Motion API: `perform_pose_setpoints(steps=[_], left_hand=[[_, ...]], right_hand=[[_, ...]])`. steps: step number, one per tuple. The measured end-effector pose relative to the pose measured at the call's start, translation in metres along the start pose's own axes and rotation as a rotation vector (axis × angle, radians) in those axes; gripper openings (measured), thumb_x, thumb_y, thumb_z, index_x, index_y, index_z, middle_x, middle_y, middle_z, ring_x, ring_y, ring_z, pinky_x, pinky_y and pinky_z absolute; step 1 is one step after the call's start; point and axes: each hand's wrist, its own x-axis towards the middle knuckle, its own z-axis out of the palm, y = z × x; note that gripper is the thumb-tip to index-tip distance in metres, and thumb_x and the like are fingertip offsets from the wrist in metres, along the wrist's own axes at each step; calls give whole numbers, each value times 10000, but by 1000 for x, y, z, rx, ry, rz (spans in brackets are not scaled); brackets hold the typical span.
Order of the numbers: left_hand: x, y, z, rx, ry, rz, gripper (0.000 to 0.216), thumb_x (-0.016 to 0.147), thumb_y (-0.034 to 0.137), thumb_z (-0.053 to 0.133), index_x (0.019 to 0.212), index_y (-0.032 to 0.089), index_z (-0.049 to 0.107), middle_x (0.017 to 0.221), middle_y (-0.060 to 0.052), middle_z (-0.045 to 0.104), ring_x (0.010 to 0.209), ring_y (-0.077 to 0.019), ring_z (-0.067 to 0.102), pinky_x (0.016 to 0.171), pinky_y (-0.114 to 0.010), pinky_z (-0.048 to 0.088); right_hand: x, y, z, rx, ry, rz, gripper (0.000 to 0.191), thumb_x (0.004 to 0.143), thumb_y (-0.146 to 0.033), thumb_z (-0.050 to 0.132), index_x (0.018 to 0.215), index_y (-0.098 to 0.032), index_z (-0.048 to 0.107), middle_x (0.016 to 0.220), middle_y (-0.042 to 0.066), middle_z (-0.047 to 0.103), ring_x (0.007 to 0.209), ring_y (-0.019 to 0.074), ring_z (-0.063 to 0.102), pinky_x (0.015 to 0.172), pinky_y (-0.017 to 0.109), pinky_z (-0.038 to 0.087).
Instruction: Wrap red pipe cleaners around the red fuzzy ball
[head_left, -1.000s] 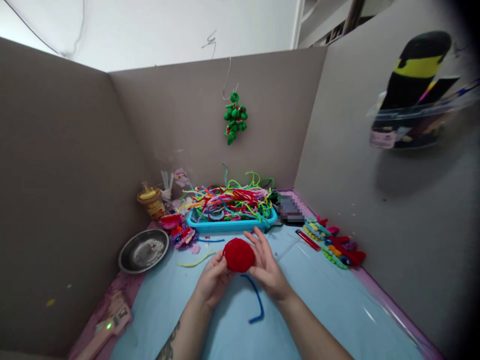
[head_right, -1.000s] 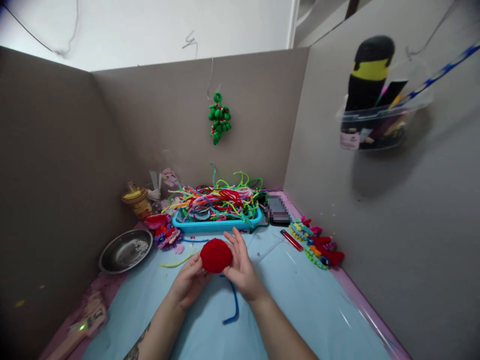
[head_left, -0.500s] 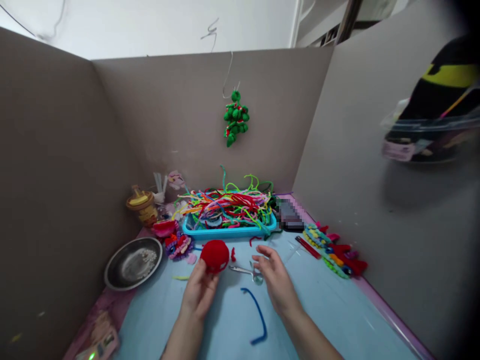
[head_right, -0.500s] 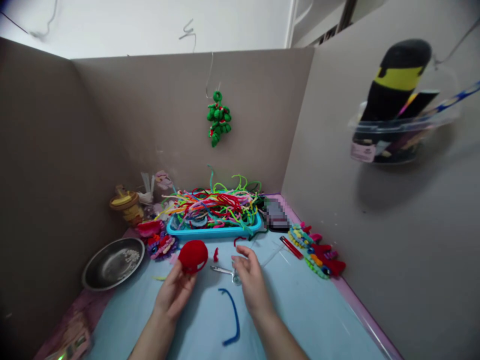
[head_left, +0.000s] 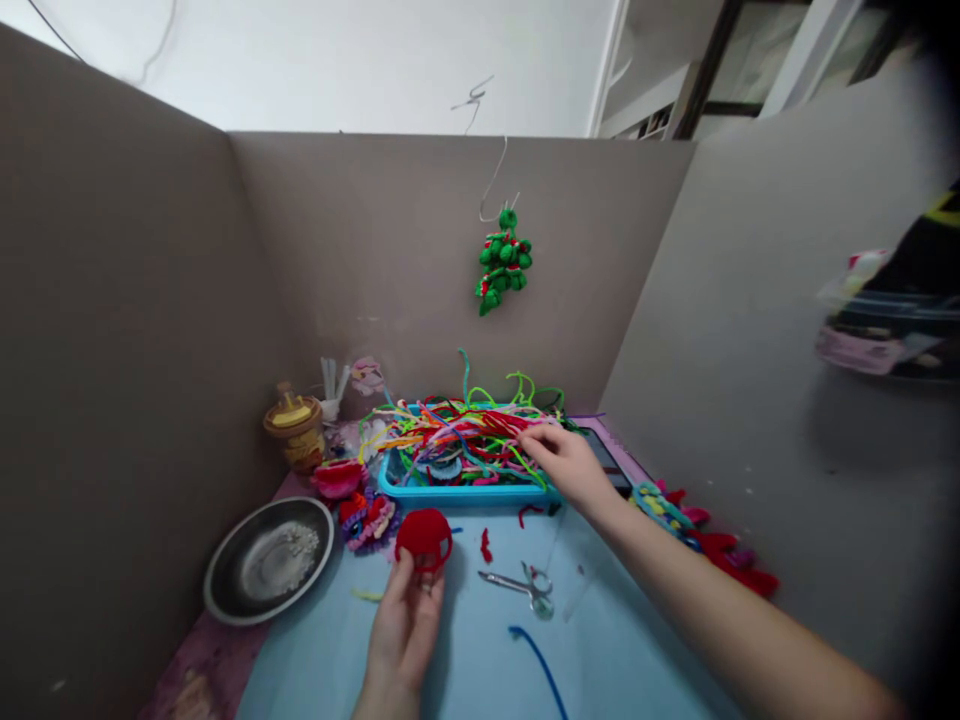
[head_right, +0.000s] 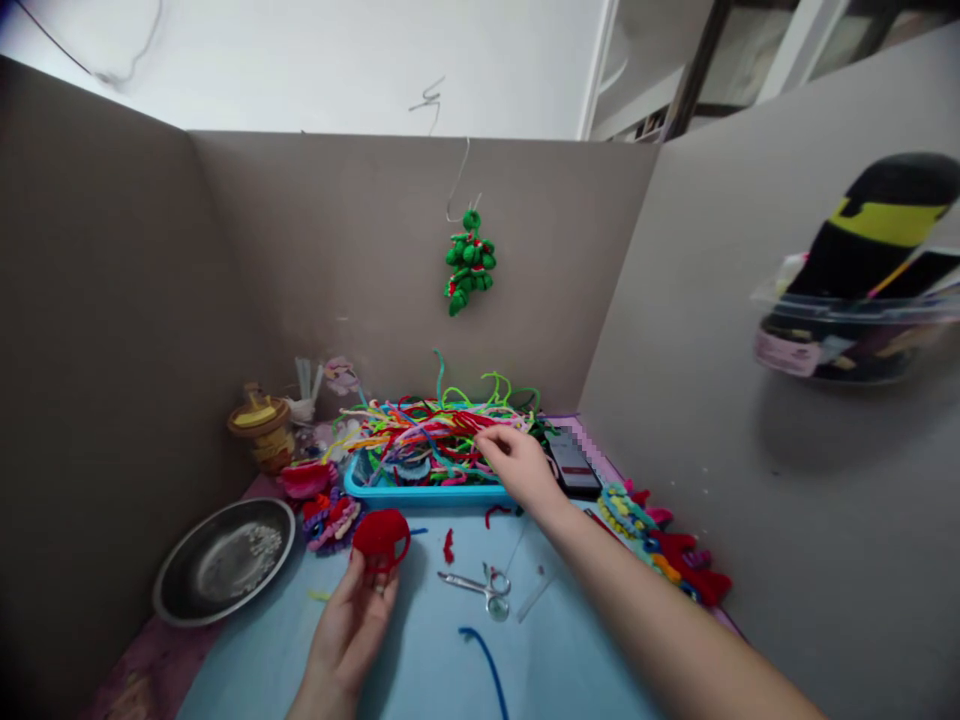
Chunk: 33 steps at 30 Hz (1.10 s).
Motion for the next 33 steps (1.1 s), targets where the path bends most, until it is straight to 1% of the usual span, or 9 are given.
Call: perform_pose_setpoints(steps=[2,5,11,16,19,22,27,30,33], left_hand=[[0,2,1,-5,32,8,274,848,50,475,758,198,687,784,-13,727,709,-103,666,750,-256,534],[-3,5,5,-20,81,32,267,849,42,468,754,186,672,757,-14,717,682,-99,663,743,-255,536],[-6,3,10,-52,155,55,191,839,31,479,816,152,625,739,-35,709,624,-109,662,637,-234,553],[-2,-1,6,-42,149,65,166,835,31,488,908,129,599,777,-72,711,653,-134,677,601,-238,561],[0,-1,4,-42,130,57,168,839,35,486,924,127,598,787,-76,711,664,-138,680,596,-236,563],[0,0,3,-47,123,73,167,838,32,488,918,126,600,791,-75,711,663,-133,679,599,-233,561],[-1,0,5,-3,113,84,159,841,39,483,889,131,603,802,-79,711,673,-142,682,613,-248,562],[-2,1,7,-5,113,88,158,843,39,481,856,136,605,769,-68,711,648,-135,676,626,-258,560],[-3,2,8,0,71,74,167,844,43,483,851,145,615,766,-63,712,649,-133,674,640,-264,555]], right_hand=[[38,6,22,-311,-58,-78,222,839,-213,449,873,-183,667,896,50,690,840,192,613,775,310,473],[78,12,57,-429,-107,-114,228,801,-133,487,899,-186,686,990,74,683,984,210,578,901,326,413],[119,14,93,-564,-126,-33,52,710,-194,644,668,-184,672,800,94,692,846,237,614,765,313,445],[160,-3,55,-580,152,33,207,847,-216,445,795,-164,638,857,130,670,822,227,612,726,311,437],[174,-20,22,-552,344,-22,285,907,-213,294,959,-143,566,1003,153,628,943,227,571,798,327,416],[179,-37,-3,-490,446,-131,209,906,-205,311,959,-174,510,965,91,618,921,183,564,813,294,410],[196,-55,-40,86,697,-400,94,909,-253,332,901,-214,417,748,-1,562,592,128,561,614,264,444],[203,-60,-57,247,739,-370,70,902,-257,348,876,-224,405,704,-21,544,532,113,542,563,247,441],[184,-61,-60,145,601,-371,47,853,-212,429,850,-204,475,662,-18,565,536,119,540,567,256,439]])
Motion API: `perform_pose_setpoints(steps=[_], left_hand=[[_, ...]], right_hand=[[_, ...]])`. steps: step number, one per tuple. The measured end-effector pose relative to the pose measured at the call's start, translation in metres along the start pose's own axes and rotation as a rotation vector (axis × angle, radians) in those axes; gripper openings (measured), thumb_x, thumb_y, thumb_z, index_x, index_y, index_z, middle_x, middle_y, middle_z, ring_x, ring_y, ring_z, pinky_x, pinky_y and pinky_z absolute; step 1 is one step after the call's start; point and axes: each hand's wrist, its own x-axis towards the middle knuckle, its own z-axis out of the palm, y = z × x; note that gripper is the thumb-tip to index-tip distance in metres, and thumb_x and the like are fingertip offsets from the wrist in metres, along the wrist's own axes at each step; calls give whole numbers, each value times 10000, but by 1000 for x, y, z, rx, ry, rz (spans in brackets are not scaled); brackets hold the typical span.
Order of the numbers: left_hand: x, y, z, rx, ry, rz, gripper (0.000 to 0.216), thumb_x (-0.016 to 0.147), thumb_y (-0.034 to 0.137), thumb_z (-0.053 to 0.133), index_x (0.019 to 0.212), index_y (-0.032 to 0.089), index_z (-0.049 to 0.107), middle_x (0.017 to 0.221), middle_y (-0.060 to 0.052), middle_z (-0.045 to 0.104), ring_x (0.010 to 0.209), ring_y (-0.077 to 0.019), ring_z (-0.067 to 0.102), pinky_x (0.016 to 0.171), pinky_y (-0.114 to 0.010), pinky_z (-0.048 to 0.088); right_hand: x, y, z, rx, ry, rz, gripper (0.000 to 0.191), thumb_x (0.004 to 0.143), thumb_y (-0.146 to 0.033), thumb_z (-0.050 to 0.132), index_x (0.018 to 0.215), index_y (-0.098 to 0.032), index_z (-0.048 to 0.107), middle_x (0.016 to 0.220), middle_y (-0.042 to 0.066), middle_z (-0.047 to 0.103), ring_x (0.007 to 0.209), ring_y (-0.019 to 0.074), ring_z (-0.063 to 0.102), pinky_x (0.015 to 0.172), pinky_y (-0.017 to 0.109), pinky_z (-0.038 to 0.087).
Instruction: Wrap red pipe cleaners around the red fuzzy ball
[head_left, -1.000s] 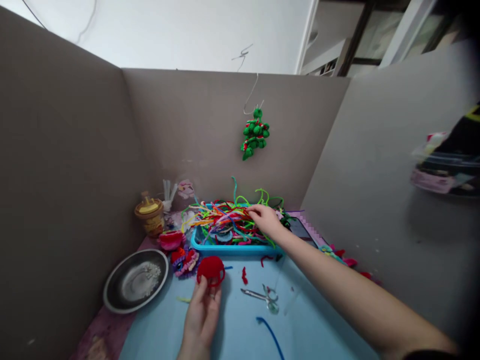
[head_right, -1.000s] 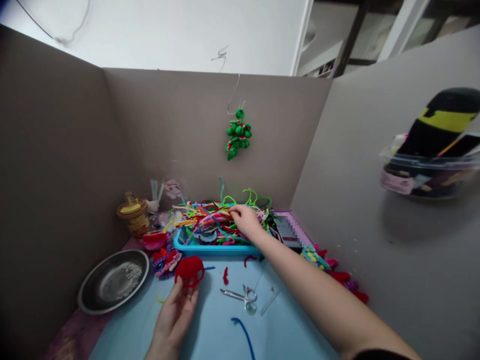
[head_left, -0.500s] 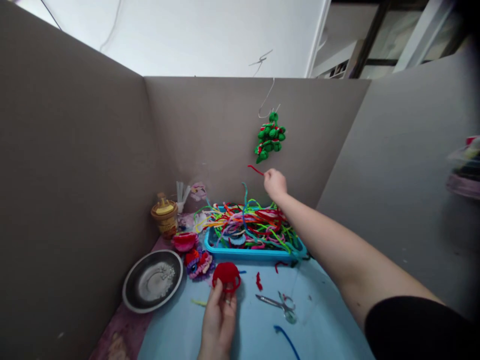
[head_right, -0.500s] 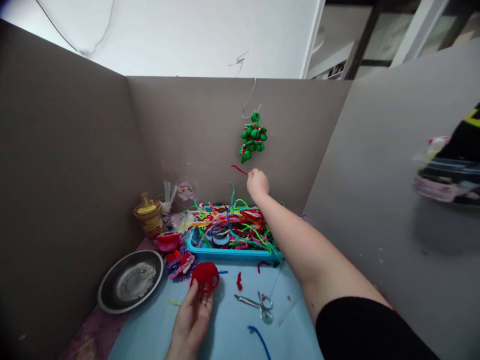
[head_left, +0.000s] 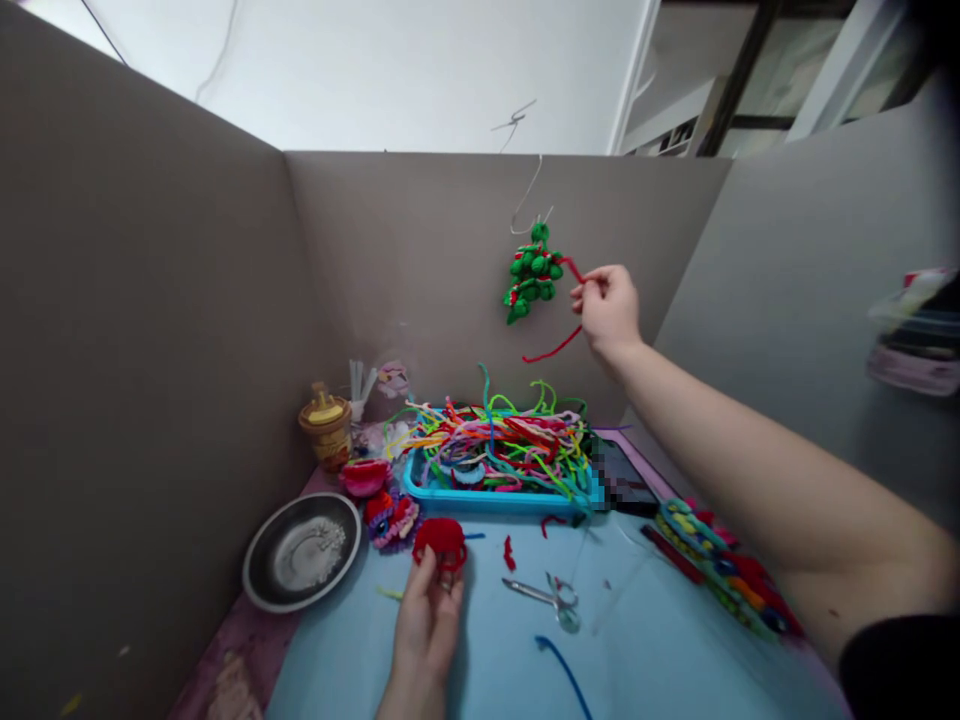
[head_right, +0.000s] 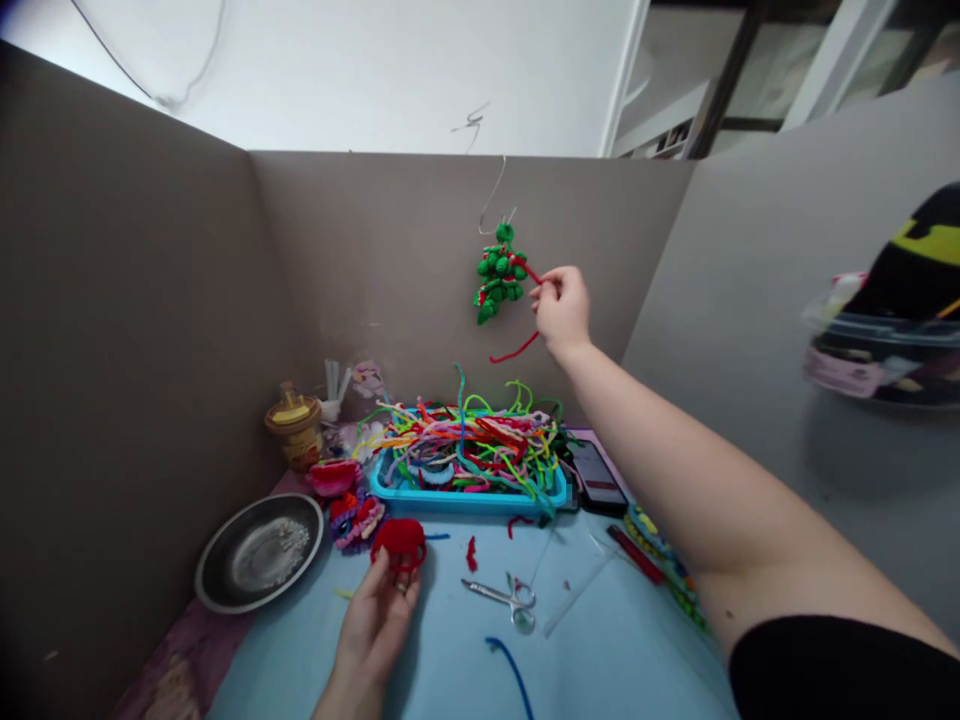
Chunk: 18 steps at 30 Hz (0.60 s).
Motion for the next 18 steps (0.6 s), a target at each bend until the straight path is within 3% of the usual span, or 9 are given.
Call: perform_pose_setpoints(steps=[3,8,11,13,18], left_hand=[[-2,0,0,21,-46,-14,190,840,35,483,850,160,625,776,-54,713,669,-130,676,658,-256,547],[-2,-6,-3,88,-133,1,227,814,7,503,889,177,633,804,-34,719,719,-122,679,703,-242,538],[-1,-9,-5,122,-166,-7,220,823,24,492,919,167,628,861,-52,726,790,-142,683,786,-295,537],[-1,-11,-5,134,-218,-30,231,832,41,480,958,176,620,898,-58,726,858,-168,678,842,-354,525],[-9,-19,-1,145,-241,-76,195,850,90,468,966,149,612,885,-79,720,846,-182,678,815,-356,534]], right_hand=[[-49,-16,-20,-169,-251,-97,114,811,-193,487,874,-186,582,681,9,620,622,152,577,635,292,451],[-164,-41,-74,-273,-634,-153,168,837,-250,510,829,-209,672,791,42,676,748,184,616,704,308,472],[-220,-53,-103,-243,-687,-76,171,856,-234,499,821,-211,665,783,46,667,735,175,617,681,293,485],[-250,-59,-113,-192,-659,-36,159,852,-220,515,829,-209,671,896,68,666,837,187,619,754,309,488],[-307,-62,-108,-36,-554,157,203,873,-178,472,929,-211,665,871,63,662,822,175,618,723,292,490]])
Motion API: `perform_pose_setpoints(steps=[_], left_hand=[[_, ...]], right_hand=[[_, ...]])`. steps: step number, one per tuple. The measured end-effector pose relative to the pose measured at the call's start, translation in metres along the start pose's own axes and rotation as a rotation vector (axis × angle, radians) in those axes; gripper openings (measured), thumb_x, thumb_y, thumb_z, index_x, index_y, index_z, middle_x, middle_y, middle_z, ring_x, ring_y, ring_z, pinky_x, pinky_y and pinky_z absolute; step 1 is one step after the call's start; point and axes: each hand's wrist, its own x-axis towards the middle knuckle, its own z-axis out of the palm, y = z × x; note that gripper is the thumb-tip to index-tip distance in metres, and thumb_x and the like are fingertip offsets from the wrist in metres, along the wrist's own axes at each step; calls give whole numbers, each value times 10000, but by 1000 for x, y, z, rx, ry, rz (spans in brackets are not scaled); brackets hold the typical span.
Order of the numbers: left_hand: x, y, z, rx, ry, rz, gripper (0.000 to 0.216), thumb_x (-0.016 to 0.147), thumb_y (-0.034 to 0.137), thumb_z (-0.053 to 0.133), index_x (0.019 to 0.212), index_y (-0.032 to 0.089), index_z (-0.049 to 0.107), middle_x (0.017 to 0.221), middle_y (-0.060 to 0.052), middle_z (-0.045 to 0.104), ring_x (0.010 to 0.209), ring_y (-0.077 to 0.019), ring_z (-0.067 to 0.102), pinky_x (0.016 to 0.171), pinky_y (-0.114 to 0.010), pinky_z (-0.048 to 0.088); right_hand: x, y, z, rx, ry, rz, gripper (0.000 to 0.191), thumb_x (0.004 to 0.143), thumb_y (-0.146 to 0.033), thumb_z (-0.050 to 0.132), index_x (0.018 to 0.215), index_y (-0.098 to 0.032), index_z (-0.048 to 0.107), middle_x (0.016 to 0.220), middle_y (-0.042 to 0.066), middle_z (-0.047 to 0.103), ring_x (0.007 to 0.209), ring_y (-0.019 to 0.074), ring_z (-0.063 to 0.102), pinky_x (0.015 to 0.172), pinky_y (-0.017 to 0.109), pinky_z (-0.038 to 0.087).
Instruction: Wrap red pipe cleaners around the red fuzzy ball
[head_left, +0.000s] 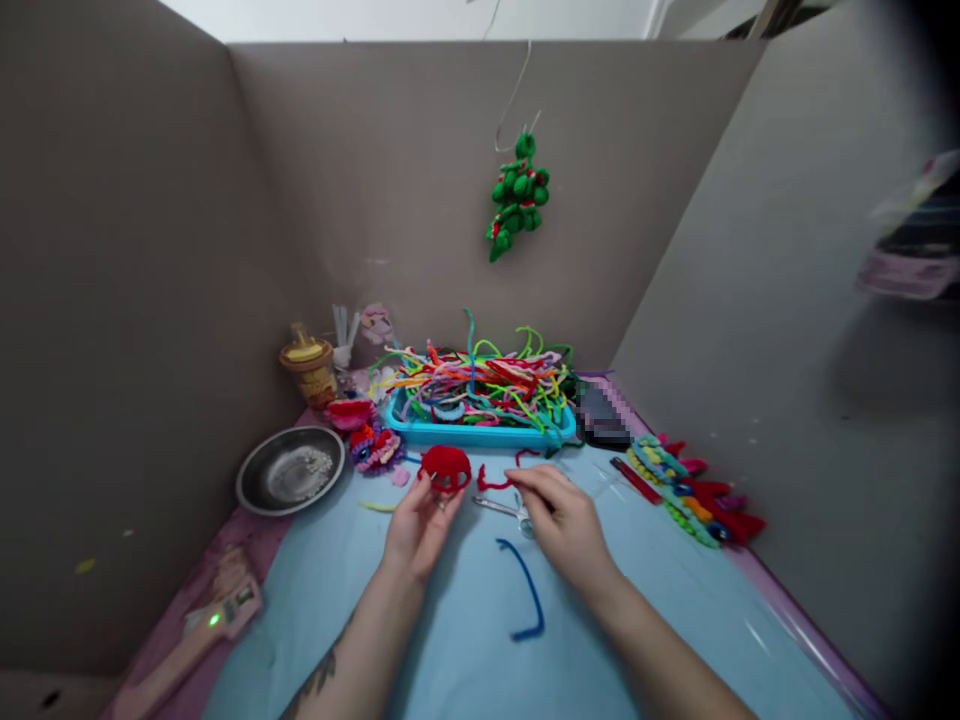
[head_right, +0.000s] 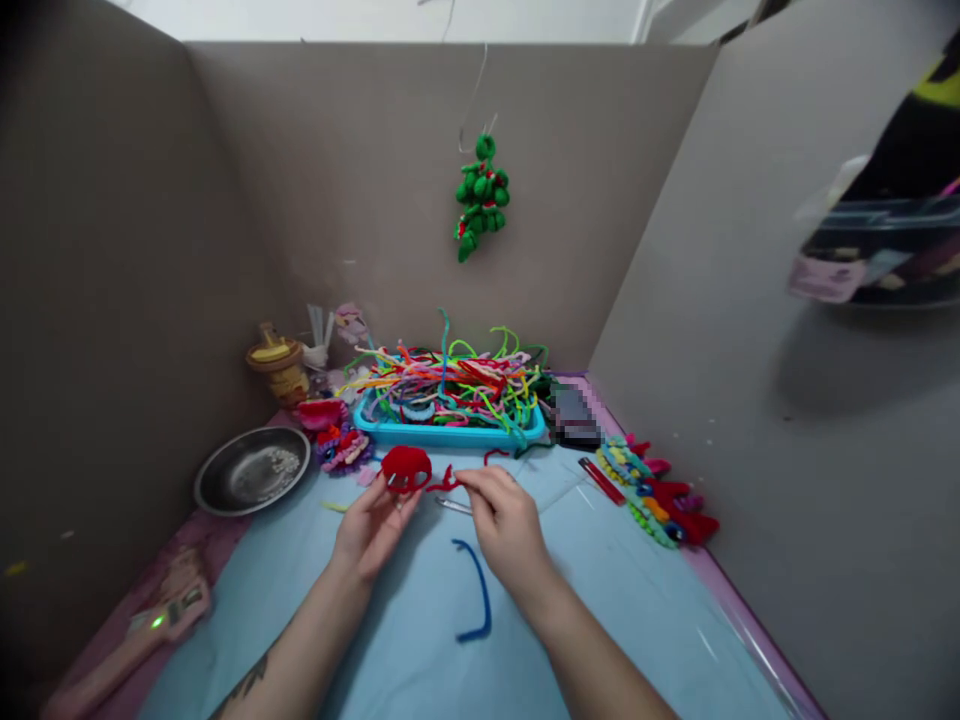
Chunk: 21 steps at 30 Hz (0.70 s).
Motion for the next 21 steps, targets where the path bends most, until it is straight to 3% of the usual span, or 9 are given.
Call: perform_pose_setpoints(steps=[4,8,15,21], left_hand=[[-8,-12,3,60,-47,-41,131,847,131,492,909,132,608,889,-88,706,834,-176,674,771,-296,534],[-13,-26,2,202,-82,-107,83,810,177,570,885,153,595,888,-68,693,794,-171,672,730,-289,528],[-18,-40,6,348,-103,-152,184,757,199,646,927,146,599,911,-92,681,778,-172,665,723,-289,511],[-23,-39,9,387,-153,-69,159,772,251,636,869,125,625,873,-87,675,761,-160,635,721,-286,501]], right_hand=[[-17,12,18,93,42,139,145,850,-217,523,866,-208,667,787,40,633,739,168,599,673,281,476],[-21,23,20,99,45,241,135,834,-256,527,773,-198,632,759,34,601,699,171,569,641,281,456],[-22,32,26,398,43,468,225,856,-390,479,828,-190,577,1014,93,644,925,214,590,830,356,467],[-26,16,25,509,-25,357,153,851,-324,498,791,-199,561,919,67,638,866,194,599,774,317,483]])
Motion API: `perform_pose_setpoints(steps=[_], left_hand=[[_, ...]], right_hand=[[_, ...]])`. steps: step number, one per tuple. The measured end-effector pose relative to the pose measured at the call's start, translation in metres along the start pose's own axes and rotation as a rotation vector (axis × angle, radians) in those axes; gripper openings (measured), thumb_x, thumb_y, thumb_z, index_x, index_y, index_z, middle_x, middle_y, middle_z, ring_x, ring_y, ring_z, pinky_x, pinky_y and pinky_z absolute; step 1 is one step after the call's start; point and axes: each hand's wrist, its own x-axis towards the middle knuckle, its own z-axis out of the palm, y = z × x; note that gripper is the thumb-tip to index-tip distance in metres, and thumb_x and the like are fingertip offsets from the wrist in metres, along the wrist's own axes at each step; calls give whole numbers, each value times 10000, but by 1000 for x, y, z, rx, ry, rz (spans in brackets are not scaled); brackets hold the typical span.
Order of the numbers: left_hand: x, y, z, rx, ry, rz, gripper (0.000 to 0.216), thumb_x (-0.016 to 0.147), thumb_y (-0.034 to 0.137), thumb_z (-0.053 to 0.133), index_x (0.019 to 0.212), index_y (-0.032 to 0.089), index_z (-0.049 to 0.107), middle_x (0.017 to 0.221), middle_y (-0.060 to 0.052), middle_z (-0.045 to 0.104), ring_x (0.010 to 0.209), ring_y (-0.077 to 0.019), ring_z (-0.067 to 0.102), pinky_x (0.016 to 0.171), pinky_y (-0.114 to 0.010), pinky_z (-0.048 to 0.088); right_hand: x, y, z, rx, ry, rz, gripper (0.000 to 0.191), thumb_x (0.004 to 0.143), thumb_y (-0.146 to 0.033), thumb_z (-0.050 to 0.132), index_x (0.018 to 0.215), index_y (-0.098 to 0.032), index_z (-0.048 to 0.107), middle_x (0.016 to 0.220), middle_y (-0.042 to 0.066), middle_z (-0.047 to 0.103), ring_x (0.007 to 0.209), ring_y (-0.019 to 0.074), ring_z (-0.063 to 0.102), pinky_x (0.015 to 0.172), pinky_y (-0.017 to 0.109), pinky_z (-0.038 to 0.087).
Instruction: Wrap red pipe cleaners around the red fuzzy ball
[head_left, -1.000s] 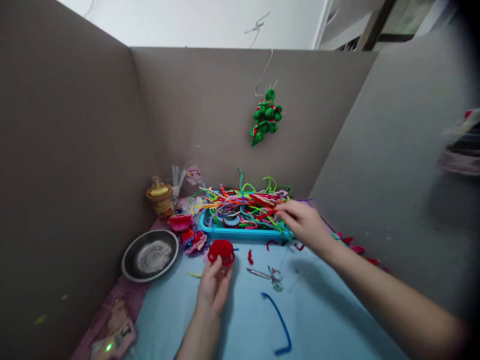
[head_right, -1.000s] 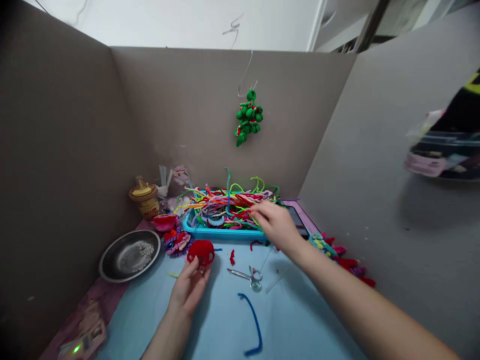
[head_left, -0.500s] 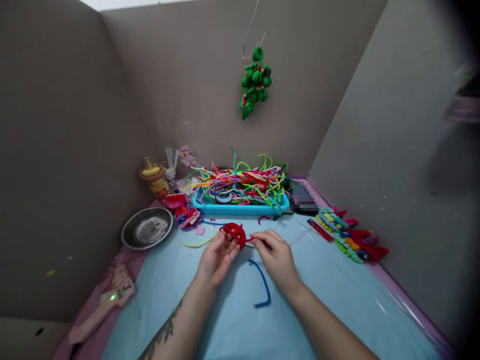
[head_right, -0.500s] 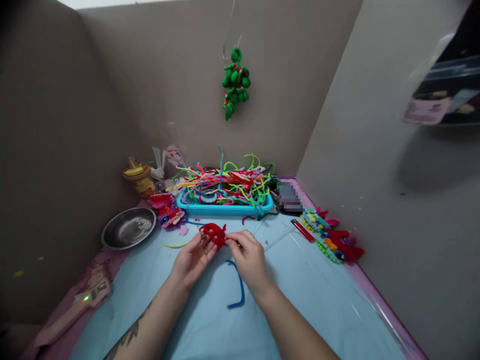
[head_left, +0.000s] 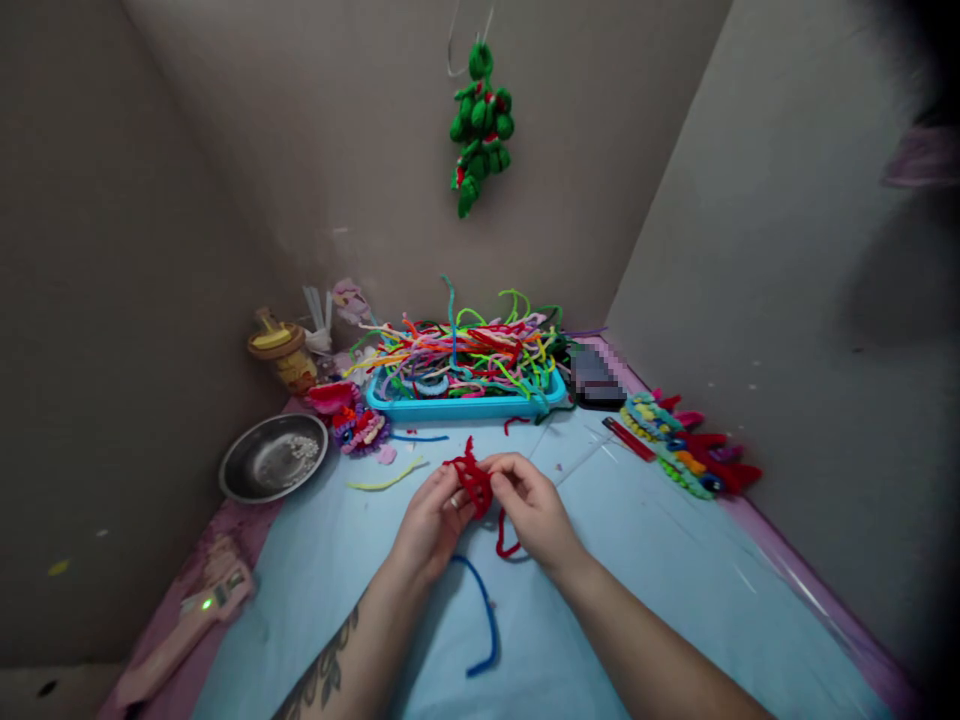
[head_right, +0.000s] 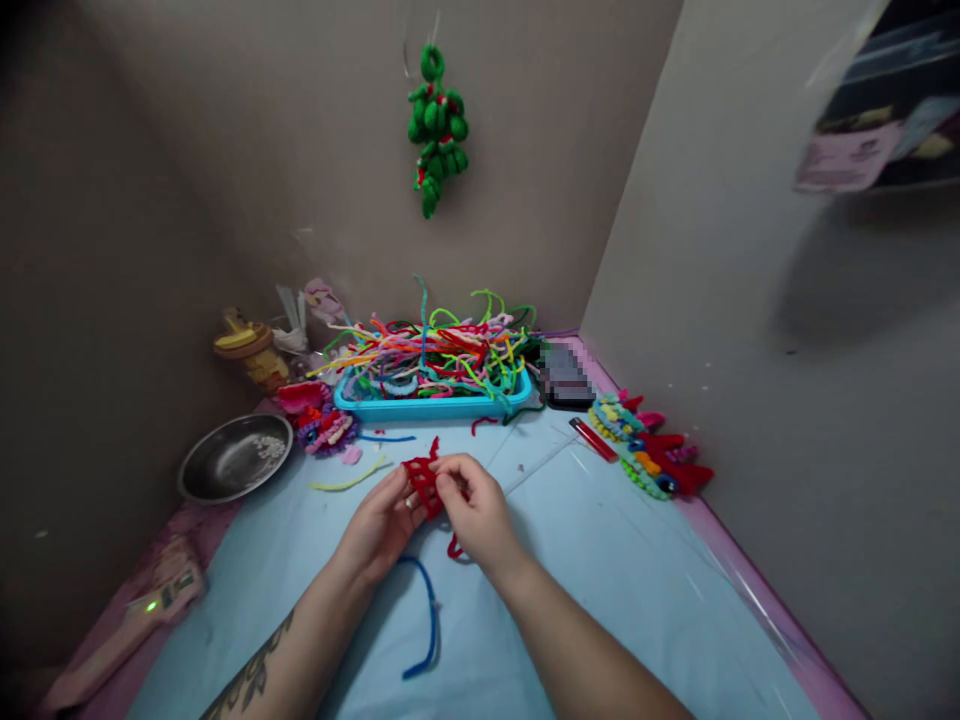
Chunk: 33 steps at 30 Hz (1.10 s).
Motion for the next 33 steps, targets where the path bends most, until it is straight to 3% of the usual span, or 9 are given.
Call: perform_pose_setpoints(steps=[4,10,15,18,21,24,26,29,33], left_hand=[[0,1,-1,9,23,11,90,710,156,684,762,127,617,762,-35,662,687,-116,615,692,-243,493],[2,6,-2,-48,100,-3,133,737,168,667,856,131,620,893,-70,686,824,-154,645,764,-263,497],[2,6,-2,-118,62,-2,155,797,157,599,950,144,615,962,-81,687,872,-152,648,823,-278,488],[2,5,-1,-146,33,16,131,810,170,584,933,145,622,957,-81,689,879,-158,649,848,-291,483],[4,8,-3,-172,73,65,70,808,169,586,865,142,617,885,-76,692,860,-168,653,849,-309,484],[7,18,-9,-204,158,145,53,810,132,571,842,148,610,874,-59,692,843,-158,655,813,-297,498],[9,25,-13,-228,198,188,70,817,116,554,839,156,607,861,-39,693,798,-143,657,745,-277,514],[10,32,-19,-259,213,204,78,810,104,558,807,171,597,775,-1,684,661,-112,638,599,-227,504],[8,32,-18,-258,200,169,69,787,107,587,816,169,599,767,-8,685,660,-123,640,563,-222,495]], right_hand=[[-3,-4,0,-86,-35,-119,121,840,-227,506,745,-198,575,896,61,625,898,190,584,817,320,459],[0,-2,-6,-211,172,-114,103,835,-236,508,775,-205,585,824,41,598,812,185,575,728,292,459],[-1,0,-2,-220,96,2,129,846,-249,483,862,-204,603,815,36,639,750,180,599,691,289,474],[-4,-8,1,-242,46,-65,145,846,-229,472,856,-217,616,833,39,647,792,188,605,725,306,474],[-10,-20,2,-261,-165,-188,176,847,-184,449,807,-227,615,831,37,635,818,181,597,752,302,464],[-17,-26,4,-326,-681,-232,199,805,-105,453,779,-222,612,802,15,637,786,157,591,729,256,451],[-21,-22,6,-432,-928,-213,189,769,-74,475,743,-214,600,748,-5,630,726,143,578,679,227,429],[-24,-13,7,-579,-1009,-159,152,771,-91,489,745,-208,582,729,-8,627,697,137,557,623,209,387],[-22,-5,3,-683,-886,-53,135,805,-148,470,792,-220,583,719,-5,622,662,133,536,569,201,339]])
